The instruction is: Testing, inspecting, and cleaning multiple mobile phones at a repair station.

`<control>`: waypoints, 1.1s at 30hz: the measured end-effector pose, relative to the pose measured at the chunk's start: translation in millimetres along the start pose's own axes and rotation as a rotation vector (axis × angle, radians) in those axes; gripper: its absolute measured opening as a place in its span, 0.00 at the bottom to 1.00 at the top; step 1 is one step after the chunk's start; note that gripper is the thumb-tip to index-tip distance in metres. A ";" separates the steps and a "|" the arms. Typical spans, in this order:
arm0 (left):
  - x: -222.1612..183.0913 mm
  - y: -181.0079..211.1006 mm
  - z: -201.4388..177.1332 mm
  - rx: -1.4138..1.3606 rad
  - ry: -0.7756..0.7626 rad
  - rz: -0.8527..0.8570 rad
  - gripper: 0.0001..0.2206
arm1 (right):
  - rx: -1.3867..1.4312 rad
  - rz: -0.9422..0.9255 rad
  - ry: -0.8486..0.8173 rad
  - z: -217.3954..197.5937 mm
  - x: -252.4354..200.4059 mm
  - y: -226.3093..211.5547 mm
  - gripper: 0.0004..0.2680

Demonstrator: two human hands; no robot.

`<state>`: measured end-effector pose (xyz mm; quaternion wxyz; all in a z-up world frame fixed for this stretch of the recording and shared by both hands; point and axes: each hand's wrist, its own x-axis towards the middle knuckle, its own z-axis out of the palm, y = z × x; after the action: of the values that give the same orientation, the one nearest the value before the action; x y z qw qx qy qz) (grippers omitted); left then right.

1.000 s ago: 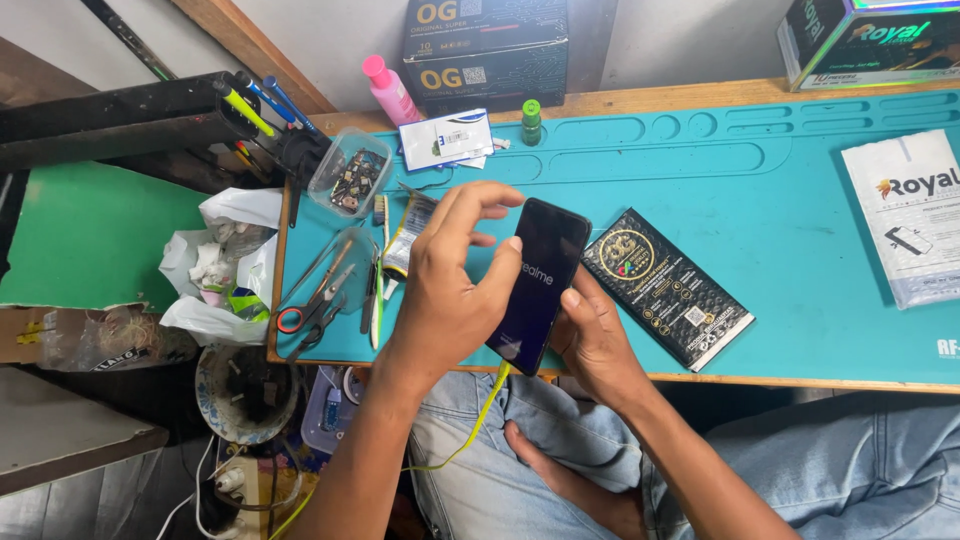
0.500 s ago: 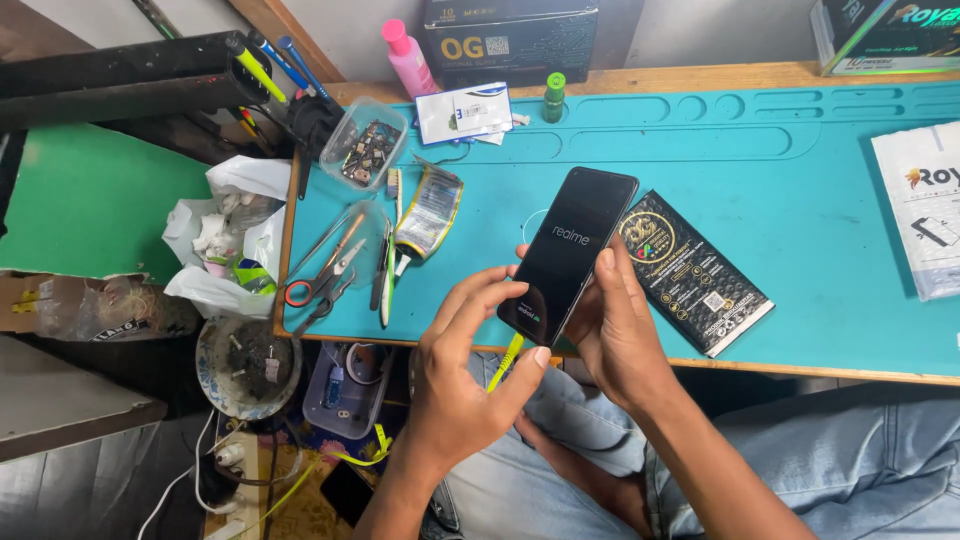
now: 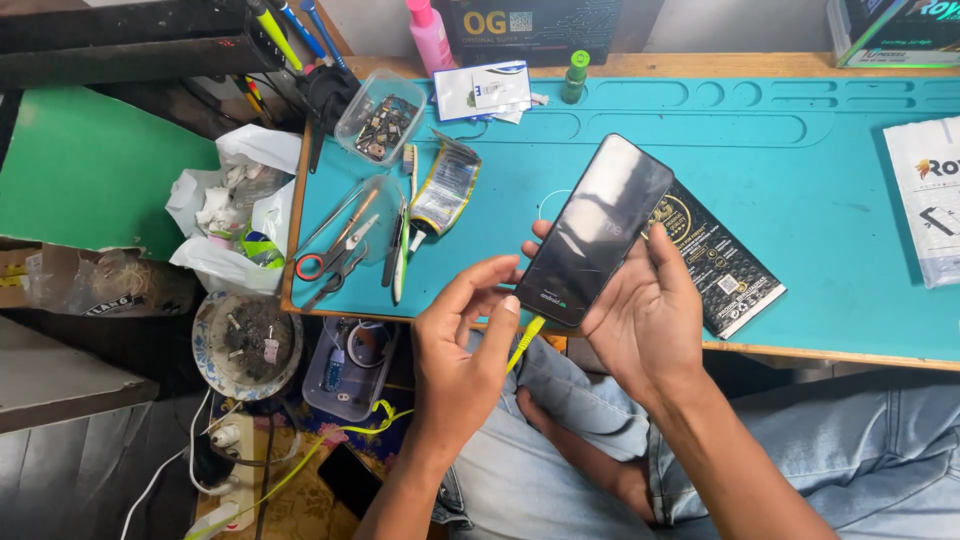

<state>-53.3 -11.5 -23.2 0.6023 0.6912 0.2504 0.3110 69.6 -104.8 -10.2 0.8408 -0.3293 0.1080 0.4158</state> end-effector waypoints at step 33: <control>18.3 8.5 13.8 0.535 -0.154 -0.135 0.44 | -0.151 0.131 0.038 -47.5 -10.0 29.9 0.12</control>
<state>-30.9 -8.8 -13.6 0.4350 0.8290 0.3225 0.1397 44.6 -128.7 -55.6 0.7825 -0.3918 0.1137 0.4704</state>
